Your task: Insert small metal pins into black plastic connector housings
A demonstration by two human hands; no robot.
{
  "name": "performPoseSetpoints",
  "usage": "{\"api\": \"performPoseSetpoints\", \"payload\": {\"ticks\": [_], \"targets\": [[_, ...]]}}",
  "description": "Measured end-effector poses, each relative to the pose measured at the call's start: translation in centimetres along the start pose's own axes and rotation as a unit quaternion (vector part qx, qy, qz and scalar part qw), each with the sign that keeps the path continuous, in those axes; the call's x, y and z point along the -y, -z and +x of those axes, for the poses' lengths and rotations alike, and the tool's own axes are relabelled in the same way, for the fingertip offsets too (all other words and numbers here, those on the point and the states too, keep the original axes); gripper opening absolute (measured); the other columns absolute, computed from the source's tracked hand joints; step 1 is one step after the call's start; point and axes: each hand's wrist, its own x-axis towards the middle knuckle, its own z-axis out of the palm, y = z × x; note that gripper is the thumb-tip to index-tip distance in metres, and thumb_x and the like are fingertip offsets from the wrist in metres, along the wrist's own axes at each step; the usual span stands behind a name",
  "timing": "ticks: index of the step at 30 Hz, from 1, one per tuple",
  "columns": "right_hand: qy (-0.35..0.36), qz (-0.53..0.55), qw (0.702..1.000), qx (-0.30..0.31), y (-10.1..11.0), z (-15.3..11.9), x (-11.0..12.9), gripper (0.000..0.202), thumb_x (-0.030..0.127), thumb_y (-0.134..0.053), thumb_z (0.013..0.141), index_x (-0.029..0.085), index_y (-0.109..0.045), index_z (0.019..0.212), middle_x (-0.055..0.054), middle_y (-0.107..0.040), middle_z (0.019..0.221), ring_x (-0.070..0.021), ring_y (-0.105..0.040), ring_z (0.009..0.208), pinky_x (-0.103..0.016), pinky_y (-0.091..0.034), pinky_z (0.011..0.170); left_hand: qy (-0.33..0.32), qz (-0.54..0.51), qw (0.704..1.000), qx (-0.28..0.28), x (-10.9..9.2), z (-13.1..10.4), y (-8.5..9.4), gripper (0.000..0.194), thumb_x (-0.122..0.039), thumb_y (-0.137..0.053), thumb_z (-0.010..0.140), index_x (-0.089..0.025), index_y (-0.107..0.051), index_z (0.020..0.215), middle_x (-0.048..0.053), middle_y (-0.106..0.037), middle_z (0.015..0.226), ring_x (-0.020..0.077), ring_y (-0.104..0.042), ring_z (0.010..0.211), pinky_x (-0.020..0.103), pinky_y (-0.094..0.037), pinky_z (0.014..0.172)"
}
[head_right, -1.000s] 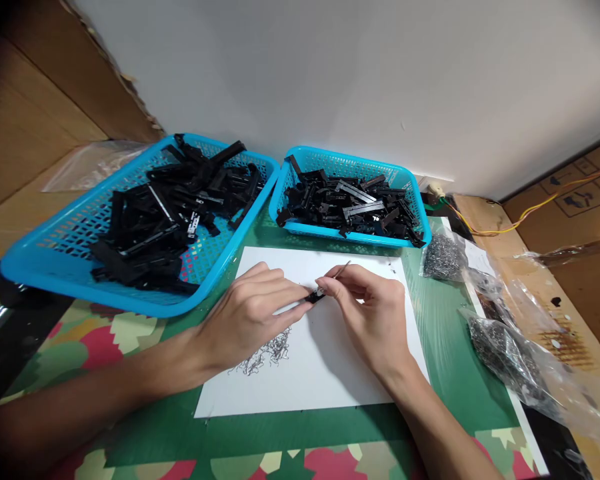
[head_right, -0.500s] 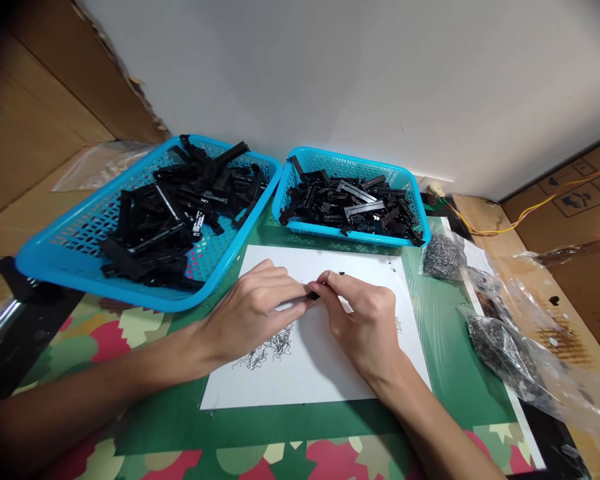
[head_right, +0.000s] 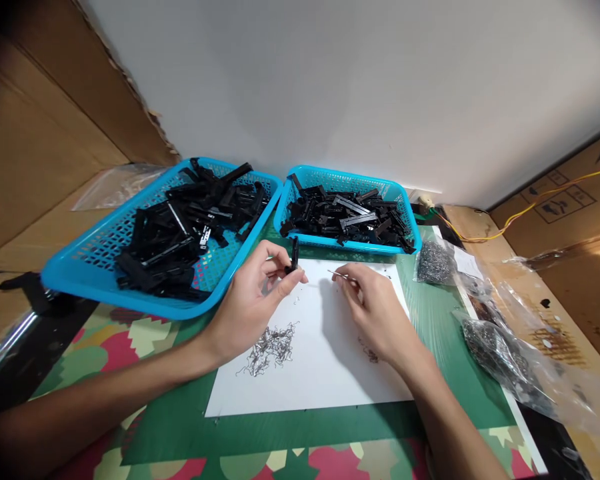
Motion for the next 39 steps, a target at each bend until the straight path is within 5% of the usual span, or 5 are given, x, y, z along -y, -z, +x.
{"api": "performPoseSetpoints", "payload": {"ticks": [7, 15, 22, 31, 39], "targets": [[-0.031, -0.013, 0.996, 0.083, 0.8, 0.6, -1.2, 0.017, 0.03, -0.065, 0.099, 0.021, -0.079, 0.102, -0.005, -0.08, 0.094, -0.0194, -0.064, 0.075, -0.03, -0.045, 0.068, 0.0, 0.005, 1.0, 0.021, 0.2, -0.2, 0.0, 0.014, -0.034, -0.062, 0.105, -0.023, -0.053, 0.105, -0.002, -0.063, 0.096, 0.0142, -0.062, 0.087, 0.029, -0.041, 0.071], [-0.075, -0.034, 0.986, 0.148, 5.0, 0.0, -4.5, 0.023, 0.04, -0.069, 0.096, 0.02, -0.08, 0.096, -0.002, -0.074, 0.079, -0.0163, -0.058, 0.066, -0.028, -0.039, 0.061, 0.001, 0.014, 0.999, 0.053, -0.1, -0.1, 0.0, 0.006, -0.027, -0.063, 0.103, -0.022, -0.059, 0.103, -0.002, -0.064, 0.098, 0.0121, -0.051, 0.078, 0.028, -0.042, 0.071], [-0.082, -0.032, 0.987, 0.132, 3.8, 0.2, -3.5, 0.012, 0.026, -0.072, 0.092, 0.019, -0.08, 0.085, 0.004, -0.054, 0.06, -0.0123, -0.042, 0.056, -0.028, -0.032, 0.057, 0.024, 0.054, 0.994, 0.088, -0.1, -0.2, -0.1, 0.001, -0.021, -0.062, 0.101, -0.022, -0.062, 0.101, -0.002, -0.065, 0.097, 0.0126, -0.049, 0.074, 0.029, -0.04, 0.068], [-0.097, 0.151, 0.966, 0.184, 4.5, -0.3, -2.7, 0.017, 0.033, -0.066, 0.099, 0.019, -0.068, 0.09, -0.003, -0.071, 0.085, -0.0152, -0.059, 0.071, -0.026, -0.042, 0.062, 0.006, 0.092, 0.985, 0.146, -1.1, 0.0, 0.2, 0.018, -0.014, -0.059, 0.1, -0.024, -0.074, 0.106, -0.002, -0.065, 0.097, 0.0123, -0.053, 0.078, 0.027, -0.04, 0.069], [-0.013, -0.022, 0.984, 0.177, 3.1, -0.7, -2.7, 0.011, 0.024, -0.06, 0.104, 0.021, -0.067, 0.095, -0.002, -0.071, 0.088, -0.0156, -0.057, 0.074, -0.027, -0.04, 0.067, 0.015, 0.07, 0.979, 0.188, -1.3, -0.1, 0.1, 0.026, -0.012, -0.059, 0.099, -0.025, -0.078, 0.11, 0.0, -0.067, 0.101, 0.0122, -0.054, 0.078, 0.026, -0.041, 0.068]]}}
